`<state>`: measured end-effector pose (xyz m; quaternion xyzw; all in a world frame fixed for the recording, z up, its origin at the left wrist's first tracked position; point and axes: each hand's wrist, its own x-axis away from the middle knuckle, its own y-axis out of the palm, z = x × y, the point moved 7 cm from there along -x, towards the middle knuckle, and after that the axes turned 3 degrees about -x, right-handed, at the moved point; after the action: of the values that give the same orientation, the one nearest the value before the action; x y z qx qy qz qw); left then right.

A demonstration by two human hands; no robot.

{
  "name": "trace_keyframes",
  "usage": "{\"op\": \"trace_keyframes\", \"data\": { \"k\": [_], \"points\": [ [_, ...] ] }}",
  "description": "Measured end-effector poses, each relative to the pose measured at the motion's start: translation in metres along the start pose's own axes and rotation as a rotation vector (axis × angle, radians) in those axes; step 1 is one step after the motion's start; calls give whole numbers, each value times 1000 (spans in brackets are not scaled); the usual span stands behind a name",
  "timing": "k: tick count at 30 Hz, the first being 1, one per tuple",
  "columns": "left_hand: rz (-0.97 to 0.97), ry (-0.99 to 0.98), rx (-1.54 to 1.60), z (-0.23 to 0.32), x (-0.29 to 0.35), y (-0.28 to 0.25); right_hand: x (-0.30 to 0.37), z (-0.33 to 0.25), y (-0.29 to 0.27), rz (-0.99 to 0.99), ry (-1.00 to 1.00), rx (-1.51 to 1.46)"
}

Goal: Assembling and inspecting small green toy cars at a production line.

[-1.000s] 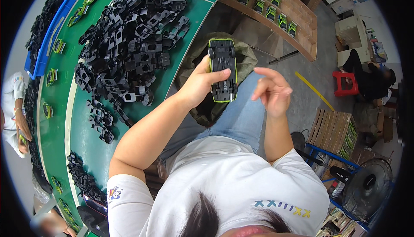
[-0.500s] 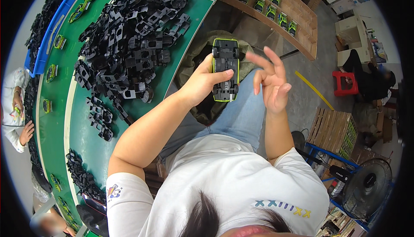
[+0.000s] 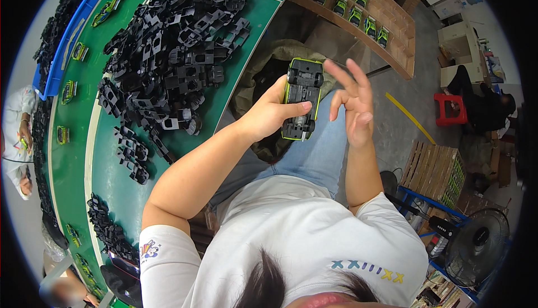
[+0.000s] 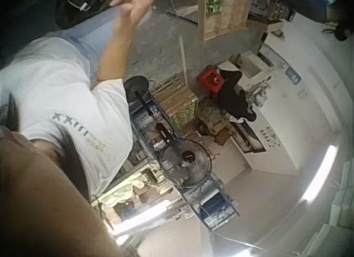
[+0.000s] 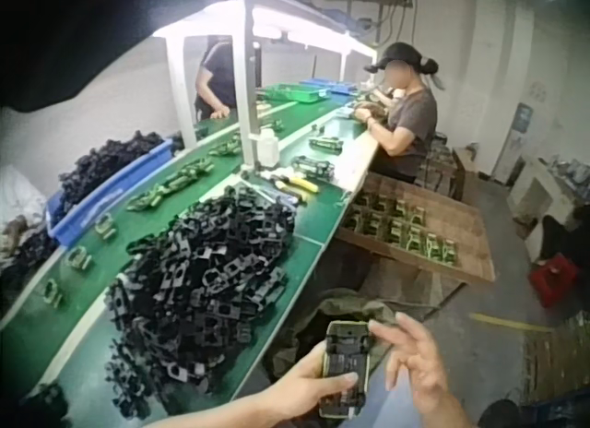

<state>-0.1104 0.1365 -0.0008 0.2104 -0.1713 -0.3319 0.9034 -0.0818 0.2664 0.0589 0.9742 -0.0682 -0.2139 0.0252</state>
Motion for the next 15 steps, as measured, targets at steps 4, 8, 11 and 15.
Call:
{"op": "trace_keyframes", "data": {
  "k": [4,8,11,15],
  "points": [
    [3,-6,6,3,-4,3,12,17,-44,-305,111,-319],
    [93,44,-157,-4,-2,-7,5,19,-27,79,170,153],
    [202,197,-756,14,6,1,7,13,-4,18,74,447],
    [326,337,-1116,17,11,0,12,15,10,63,134,533]
  ]
}}
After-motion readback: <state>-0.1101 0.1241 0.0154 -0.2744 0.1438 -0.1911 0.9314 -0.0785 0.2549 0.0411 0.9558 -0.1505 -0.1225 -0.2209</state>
